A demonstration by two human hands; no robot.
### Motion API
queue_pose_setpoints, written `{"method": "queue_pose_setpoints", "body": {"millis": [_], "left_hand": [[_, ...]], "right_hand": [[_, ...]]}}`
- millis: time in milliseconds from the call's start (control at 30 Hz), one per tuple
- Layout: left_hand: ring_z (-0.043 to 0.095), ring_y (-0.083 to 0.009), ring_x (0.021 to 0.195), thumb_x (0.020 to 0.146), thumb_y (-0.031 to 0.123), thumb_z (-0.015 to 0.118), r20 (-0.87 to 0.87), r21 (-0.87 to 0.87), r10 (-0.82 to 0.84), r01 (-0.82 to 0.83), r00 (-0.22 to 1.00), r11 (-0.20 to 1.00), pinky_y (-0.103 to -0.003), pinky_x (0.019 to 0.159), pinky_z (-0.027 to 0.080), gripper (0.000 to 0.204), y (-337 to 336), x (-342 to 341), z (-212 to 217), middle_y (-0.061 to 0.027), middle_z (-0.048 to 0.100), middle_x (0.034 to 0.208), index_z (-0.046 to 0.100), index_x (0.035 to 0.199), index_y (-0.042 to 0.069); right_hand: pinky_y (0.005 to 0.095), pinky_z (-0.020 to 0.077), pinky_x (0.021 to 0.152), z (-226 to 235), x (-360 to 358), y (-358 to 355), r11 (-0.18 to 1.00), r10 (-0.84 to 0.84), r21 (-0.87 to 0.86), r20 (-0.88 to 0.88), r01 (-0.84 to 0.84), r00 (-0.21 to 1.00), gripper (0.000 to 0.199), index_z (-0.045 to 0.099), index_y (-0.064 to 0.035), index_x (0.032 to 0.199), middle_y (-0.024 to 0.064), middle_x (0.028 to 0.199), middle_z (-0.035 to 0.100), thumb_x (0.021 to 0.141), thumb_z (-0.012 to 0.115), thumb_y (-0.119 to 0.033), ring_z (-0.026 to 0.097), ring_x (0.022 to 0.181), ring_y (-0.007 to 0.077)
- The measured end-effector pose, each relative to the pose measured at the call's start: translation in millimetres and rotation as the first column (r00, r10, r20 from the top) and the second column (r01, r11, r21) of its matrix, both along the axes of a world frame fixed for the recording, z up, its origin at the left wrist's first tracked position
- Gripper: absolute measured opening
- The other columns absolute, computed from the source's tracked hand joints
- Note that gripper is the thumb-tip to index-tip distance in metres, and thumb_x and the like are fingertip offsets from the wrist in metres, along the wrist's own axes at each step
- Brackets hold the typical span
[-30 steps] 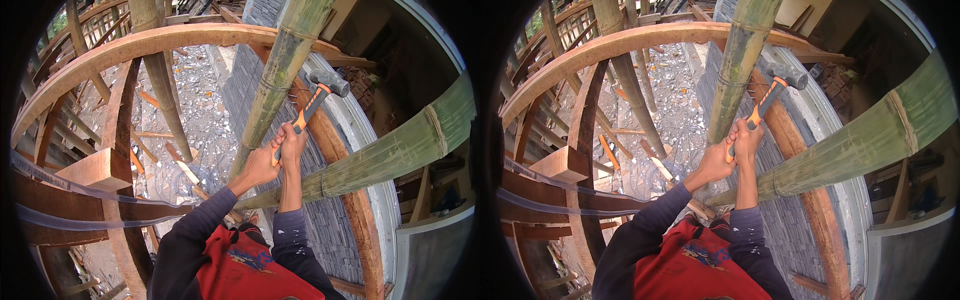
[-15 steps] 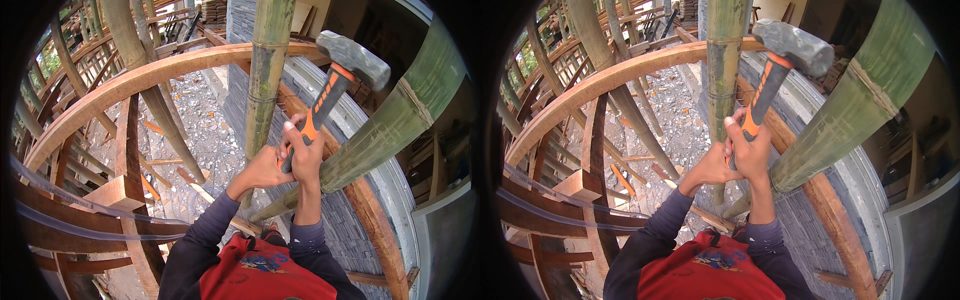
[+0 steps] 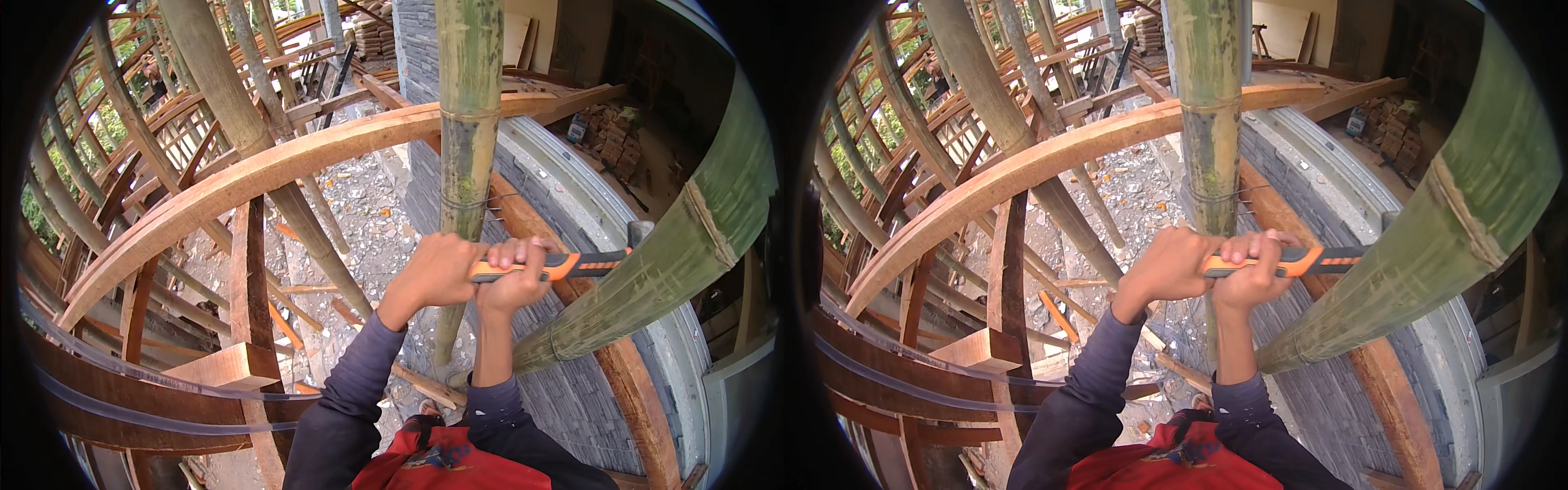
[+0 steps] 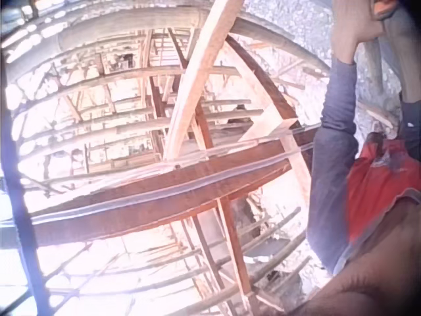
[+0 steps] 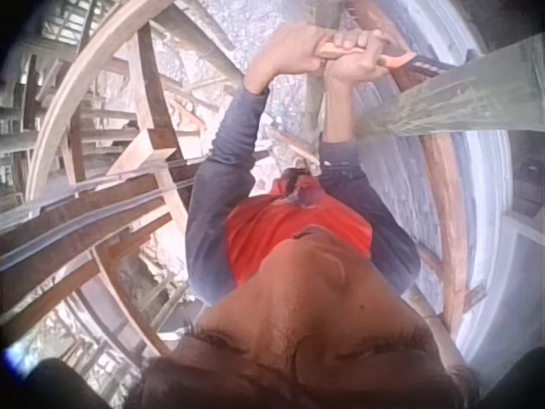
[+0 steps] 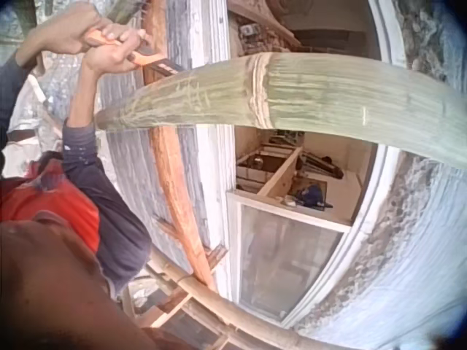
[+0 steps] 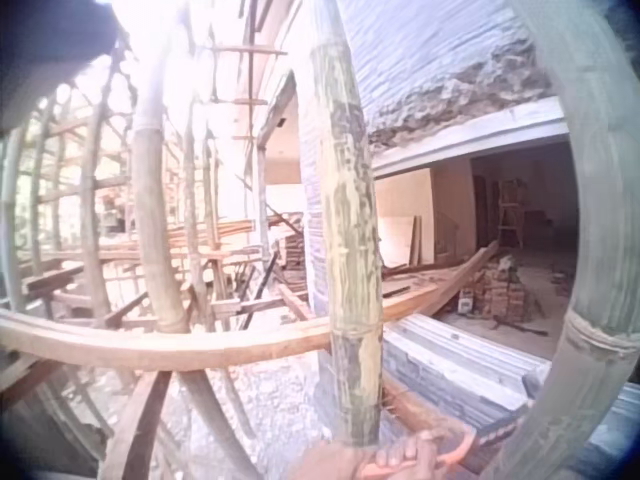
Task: The person uses a hammer to drive nails into bamboo poles, securing them to a curved wooden frame. They repeatedly position nails and strike them to fasten the bamboo supports to the structure.
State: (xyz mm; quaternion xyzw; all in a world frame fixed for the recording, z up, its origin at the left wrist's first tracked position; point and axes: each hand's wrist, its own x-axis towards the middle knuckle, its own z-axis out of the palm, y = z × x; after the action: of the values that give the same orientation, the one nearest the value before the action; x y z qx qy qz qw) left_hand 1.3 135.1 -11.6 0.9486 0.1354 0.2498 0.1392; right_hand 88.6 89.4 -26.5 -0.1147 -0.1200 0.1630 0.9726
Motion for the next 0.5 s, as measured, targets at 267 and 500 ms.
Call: {"method": "queue_pose_setpoints", "body": {"millis": [267,500], "left_hand": [[0.059,-0.0404,0.064,0.06,0.015,0.065,0.073,-0.364,0.425,-0.372,0.902,0.854,-0.043,0.058,0.048,0.024,-44,-24,-37,-0.0234,0.059,0.065,0.063,0.079,0.001],[0.059,-0.0383,0.06,0.058,0.014,0.062,-0.096,-0.017,0.068,-0.07,0.993,0.997,-0.044,0.055,0.047,0.017,-33,44,25,-0.0193,0.059,0.061,0.061,0.072,0.005]], "right_hand": [[0.0285,0.037,0.037,-7,-9,-10,0.813,0.566,-0.268,0.15,-0.518,0.811,0.016,0.041,-0.0027,0.092,0.0024,0.058,0.04,0.08,0.051,-0.001,0.04,0.04,0.0105],[0.0253,0.0353,0.038,14,43,-43,0.995,0.093,-0.034,0.064,-0.091,0.994,0.011,0.045,-0.0128,0.089,-0.001,0.059,0.038,0.082,0.047,-0.005,0.036,0.043,0.0087]]}}
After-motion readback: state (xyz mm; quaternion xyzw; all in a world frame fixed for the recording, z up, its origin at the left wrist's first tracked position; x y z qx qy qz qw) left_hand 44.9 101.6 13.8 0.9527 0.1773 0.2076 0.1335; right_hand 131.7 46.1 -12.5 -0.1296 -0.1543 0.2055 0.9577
